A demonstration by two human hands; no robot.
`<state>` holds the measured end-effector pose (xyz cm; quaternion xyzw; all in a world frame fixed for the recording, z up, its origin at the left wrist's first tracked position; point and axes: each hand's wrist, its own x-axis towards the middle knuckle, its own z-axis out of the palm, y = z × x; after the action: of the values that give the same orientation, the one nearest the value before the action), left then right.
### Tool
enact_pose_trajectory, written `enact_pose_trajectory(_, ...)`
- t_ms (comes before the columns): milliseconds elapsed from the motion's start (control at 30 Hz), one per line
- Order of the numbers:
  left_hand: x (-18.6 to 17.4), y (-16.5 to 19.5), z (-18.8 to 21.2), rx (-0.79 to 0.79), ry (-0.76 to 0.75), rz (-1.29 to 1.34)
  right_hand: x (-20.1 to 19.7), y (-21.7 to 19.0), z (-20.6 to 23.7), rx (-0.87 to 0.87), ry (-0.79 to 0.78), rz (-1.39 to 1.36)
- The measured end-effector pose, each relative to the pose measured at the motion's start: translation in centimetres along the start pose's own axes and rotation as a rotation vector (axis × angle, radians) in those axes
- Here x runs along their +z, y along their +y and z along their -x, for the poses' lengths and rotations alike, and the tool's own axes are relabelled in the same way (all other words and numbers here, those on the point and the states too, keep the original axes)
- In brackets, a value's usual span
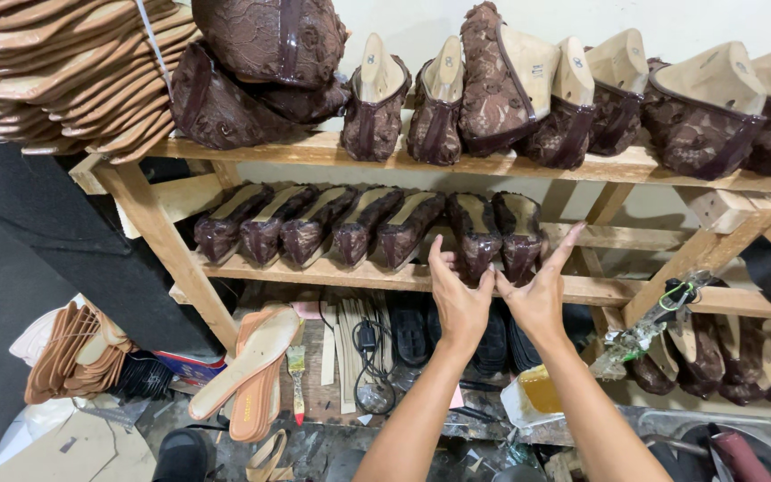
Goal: The person holds a wedge shoe sole on their lap, dips a finger into a container of yellow glue, and spreads the glue by hand over the sole's edge and surface, rotating the sole to reach different sides. They repeat the dipping and spreading on a second sole and place the finished soles on the wooden shelf above the workbench.
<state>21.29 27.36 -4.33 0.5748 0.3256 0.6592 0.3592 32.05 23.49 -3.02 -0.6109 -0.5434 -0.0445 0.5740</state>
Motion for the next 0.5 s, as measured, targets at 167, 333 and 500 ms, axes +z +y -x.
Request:
enact_pose_trajectory(167,0.0,0.0,0.1,-0.034,-0.010,0.000,0.1,0.6,0.2,0.007,0.024,0.050)
enact_pose_trajectory(333,0.1,-0.4,0.4,-0.027,-0.019,-0.019,-0.1,0.7,0.4,0.078,0.010,0.084)
enact_pose_trajectory(500,-0.5,-0.2,1.2,-0.008,0.000,-0.029,-0.7,-0.9,1.2,0.117,-0.019,-0.173)
